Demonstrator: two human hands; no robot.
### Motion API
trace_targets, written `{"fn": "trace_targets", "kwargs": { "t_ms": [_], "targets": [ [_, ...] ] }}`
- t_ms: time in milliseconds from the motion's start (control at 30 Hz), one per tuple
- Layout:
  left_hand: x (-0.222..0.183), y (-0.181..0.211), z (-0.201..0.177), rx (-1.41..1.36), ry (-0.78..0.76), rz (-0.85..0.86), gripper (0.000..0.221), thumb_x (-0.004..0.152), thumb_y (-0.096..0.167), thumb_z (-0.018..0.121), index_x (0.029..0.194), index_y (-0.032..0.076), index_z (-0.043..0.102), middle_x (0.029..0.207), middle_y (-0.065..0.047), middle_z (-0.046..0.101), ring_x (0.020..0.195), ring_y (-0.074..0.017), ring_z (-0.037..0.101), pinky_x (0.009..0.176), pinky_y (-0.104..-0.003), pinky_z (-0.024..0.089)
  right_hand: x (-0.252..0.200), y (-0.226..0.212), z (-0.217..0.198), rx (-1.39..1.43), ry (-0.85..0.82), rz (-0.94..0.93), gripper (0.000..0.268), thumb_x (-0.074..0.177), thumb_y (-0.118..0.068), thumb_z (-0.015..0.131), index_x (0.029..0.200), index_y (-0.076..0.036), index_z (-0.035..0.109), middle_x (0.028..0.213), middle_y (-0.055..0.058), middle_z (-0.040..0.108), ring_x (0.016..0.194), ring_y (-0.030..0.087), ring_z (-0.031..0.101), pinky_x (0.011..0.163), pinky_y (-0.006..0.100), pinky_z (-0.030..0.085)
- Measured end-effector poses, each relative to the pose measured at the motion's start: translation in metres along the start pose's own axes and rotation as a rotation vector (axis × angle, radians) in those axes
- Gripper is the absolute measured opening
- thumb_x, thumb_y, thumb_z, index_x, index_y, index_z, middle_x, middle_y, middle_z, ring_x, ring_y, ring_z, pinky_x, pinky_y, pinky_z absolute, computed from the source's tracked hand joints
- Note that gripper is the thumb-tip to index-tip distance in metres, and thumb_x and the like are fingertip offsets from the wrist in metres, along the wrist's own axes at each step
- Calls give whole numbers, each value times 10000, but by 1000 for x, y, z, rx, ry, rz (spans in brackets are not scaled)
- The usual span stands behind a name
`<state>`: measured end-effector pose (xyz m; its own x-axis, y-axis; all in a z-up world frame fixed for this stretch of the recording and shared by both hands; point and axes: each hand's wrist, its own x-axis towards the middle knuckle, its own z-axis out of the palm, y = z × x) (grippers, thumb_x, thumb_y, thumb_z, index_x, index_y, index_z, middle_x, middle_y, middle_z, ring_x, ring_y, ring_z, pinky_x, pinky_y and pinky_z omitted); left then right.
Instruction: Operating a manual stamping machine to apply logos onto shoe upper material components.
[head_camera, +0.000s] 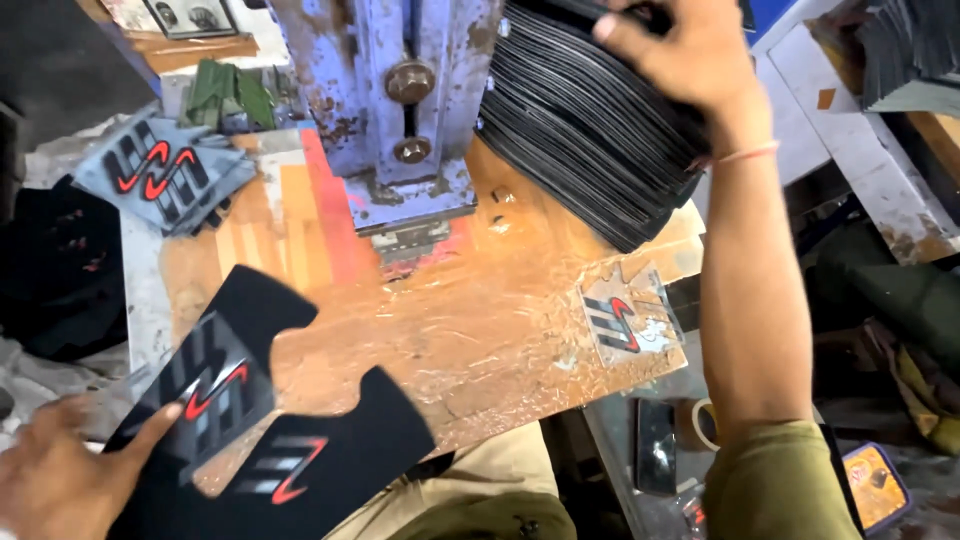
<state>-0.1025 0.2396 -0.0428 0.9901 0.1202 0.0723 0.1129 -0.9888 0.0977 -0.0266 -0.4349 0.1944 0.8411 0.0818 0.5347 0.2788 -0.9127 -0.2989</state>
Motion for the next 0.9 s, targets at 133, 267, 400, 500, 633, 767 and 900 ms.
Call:
{"fn": "trace_targets", "kwargs": {
  "t_ms": [133, 267, 400, 500, 633, 767, 900],
  "targets": [
    [-18, 42, -42, -22, 244, 215, 982, 661, 586, 808, 1446, 54, 552, 1350, -184, 608, 1281, -350, 595, 1011, -441, 525, -32, 9, -27, 88, 252, 144, 220, 1120, -176, 695, 1271, -18, 674, 1054, 73, 658, 910, 180, 594, 791, 334, 493],
    [-23, 120, -73, -711, 124, 449, 859, 844, 419, 752, 1541, 19, 450, 1499, -255, 496, 1365, -388, 527, 1066, -441, 504, -83, -52, -44, -3, 641, 69, 140, 1208, -44, 543, 1256, 10, 664, 970, 89, 578, 784, 189, 492, 707, 358, 414],
    [22, 149, -54, -1377, -291, 450, 903, 920, 565, 683, 1581, 42, 360, 1499, -191, 467, 1344, -300, 528, 1049, -435, 495, -145, -189, -11, -422, 316, -131, 340, 1045, 82, 491, 1325, -5, 664, 1293, 158, 709, 1074, 269, 612, 931, 453, 435],
    [42, 152, -42, -1704, -740, 336, 937, 923, 664, 609, 1622, 80, 386, 1523, -152, 526, 1271, -288, 555, 1000, -416, 495, -217, -216, 47, -219, -255, -188, 404, 946, 13, 548, 1302, -89, 709, 1407, 106, 661, 1375, 306, 575, 1182, 486, 423],
    [16, 184, -49, -698, -667, 636, 973, 739, 660, 745, 1494, 104, 486, 1416, -139, 596, 1253, -304, 609, 1006, -409, 473, -274, -233, 80, 368, -640, -208, 334, 968, -194, 656, 1273, -72, 718, 1405, 136, 660, 1402, 360, 529, 1171, 482, 403],
    [-42, 215, -47, -431, -296, 666, 1087, 634, 643, 857, 1469, 61, 477, 1341, -178, 528, 1166, -365, 574, 925, -474, 478, -280, -210, 96, 475, -564, 43, 294, 962, -284, 711, 1201, -114, 732, 1370, 117, 692, 1398, 318, 567, 1185, 469, 431],
    [-39, 222, -36, -433, -34, 648, 1077, 581, 631, 863, 1421, 44, 530, 1214, -172, 554, 1090, -391, 588, 876, -513, 496, -242, -183, 118, 179, -363, 110, 557, 976, -338, 665, 1429, -38, 542, 1528, 238, 484, 1477, 422, 389, 1218, 505, 331]
  ]
}}
